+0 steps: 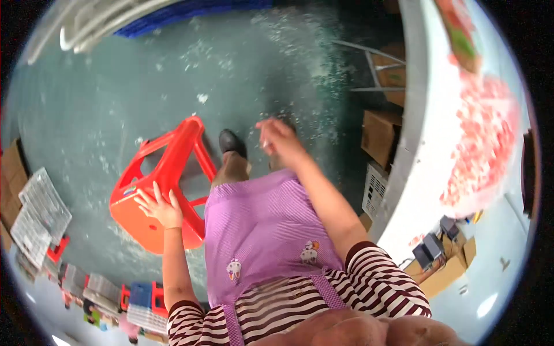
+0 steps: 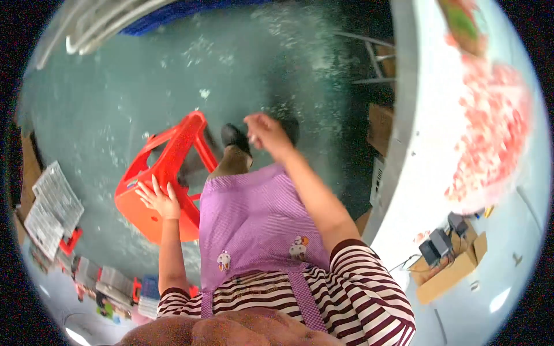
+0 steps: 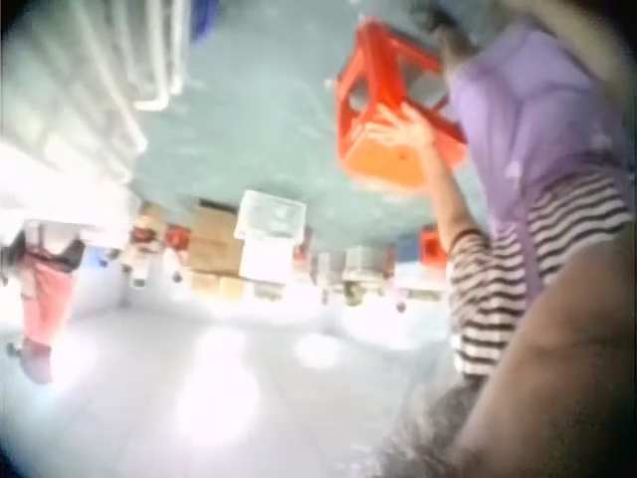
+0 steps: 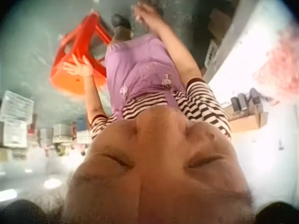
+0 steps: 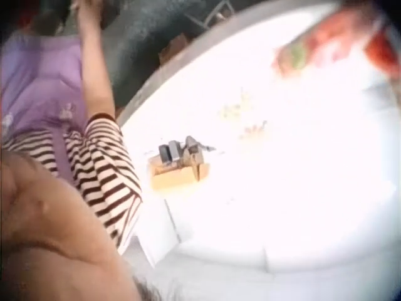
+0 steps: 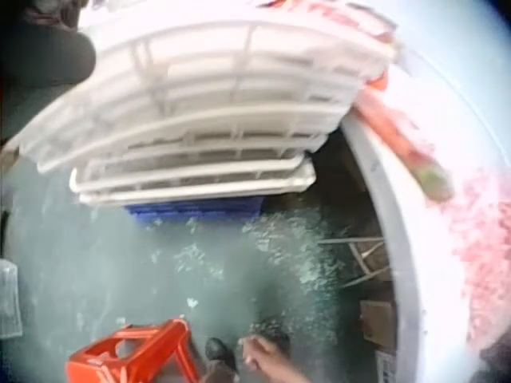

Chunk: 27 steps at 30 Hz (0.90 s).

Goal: Packing individual candies into plastic bags and placing filled bags onto a storage tray.

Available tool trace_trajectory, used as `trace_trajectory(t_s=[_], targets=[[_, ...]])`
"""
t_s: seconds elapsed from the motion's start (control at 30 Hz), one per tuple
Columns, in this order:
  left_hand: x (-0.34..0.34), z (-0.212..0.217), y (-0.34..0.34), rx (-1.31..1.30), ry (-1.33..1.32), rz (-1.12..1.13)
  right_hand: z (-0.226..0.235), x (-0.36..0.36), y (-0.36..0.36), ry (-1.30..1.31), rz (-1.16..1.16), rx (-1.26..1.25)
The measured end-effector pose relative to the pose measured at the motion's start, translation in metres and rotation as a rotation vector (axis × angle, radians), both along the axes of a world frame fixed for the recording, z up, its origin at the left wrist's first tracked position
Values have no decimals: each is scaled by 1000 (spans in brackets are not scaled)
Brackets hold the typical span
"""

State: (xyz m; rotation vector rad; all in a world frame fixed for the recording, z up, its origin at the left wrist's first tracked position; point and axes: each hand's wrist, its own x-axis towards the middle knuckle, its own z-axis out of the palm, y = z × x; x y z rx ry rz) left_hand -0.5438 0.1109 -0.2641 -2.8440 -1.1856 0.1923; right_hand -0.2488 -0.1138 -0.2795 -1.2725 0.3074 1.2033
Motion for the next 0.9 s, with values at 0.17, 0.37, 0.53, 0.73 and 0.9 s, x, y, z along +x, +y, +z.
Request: trace_trajectory(t_s=[0.17,0.37,0.53,0.73,0.9], targets=[[-4,-10,3,36,-2,-60,114,14,-29,83,-380,159],[-13,-20,14,-7,46,-52,239,97,-121,-1280,-436,-487],[-5,-9,19,-123,347,48,262,115,-181,-1905,65,-1236],[68,69,-55,-515,411,-150,198,-90,-116,-978,621,-115],[19,72,-145,-1183,425,-546,187,-137,-117,-551,1345,-45]])
